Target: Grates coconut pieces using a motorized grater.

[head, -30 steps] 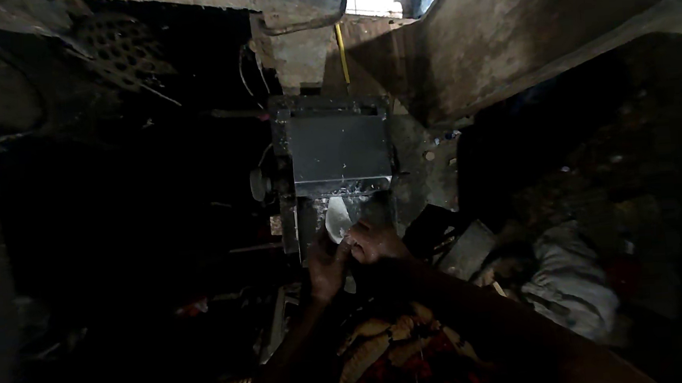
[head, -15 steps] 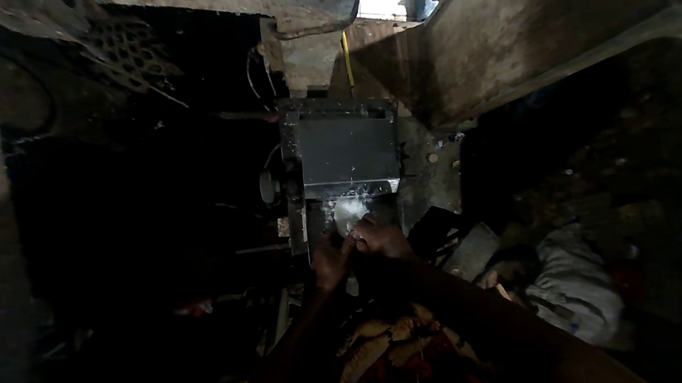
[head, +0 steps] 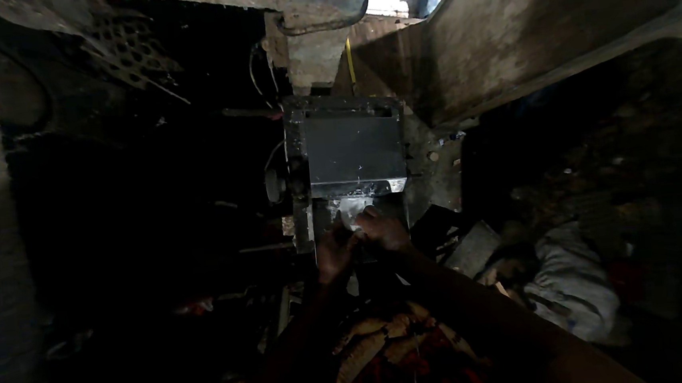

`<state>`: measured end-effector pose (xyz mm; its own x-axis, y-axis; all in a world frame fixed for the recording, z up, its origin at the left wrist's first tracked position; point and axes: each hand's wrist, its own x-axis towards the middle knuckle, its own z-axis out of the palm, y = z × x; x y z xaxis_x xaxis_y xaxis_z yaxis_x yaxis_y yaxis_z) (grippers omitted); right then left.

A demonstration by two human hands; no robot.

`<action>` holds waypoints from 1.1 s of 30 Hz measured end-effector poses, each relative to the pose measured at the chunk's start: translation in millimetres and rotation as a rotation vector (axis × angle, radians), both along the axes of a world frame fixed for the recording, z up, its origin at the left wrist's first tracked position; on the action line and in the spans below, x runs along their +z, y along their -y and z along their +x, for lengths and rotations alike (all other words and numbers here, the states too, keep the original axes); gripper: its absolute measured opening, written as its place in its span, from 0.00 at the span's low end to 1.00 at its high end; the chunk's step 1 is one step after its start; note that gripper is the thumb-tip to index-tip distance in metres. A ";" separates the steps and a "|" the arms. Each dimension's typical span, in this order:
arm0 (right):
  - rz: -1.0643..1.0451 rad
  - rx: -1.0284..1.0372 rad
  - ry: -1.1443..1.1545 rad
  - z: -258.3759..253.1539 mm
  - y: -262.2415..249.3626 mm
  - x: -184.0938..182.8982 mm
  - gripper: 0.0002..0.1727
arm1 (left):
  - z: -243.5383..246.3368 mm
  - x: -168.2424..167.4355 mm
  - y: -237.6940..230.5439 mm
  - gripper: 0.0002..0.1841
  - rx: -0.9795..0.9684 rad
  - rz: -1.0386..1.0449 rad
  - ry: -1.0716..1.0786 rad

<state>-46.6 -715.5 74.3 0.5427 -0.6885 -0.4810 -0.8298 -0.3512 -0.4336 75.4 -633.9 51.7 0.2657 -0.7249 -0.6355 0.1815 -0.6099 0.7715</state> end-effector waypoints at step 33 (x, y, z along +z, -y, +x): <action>-0.084 -0.195 0.037 -10.3 2.9 -18.7 0.28 | -11.0 6.3 31.9 0.26 -0.128 0.198 0.310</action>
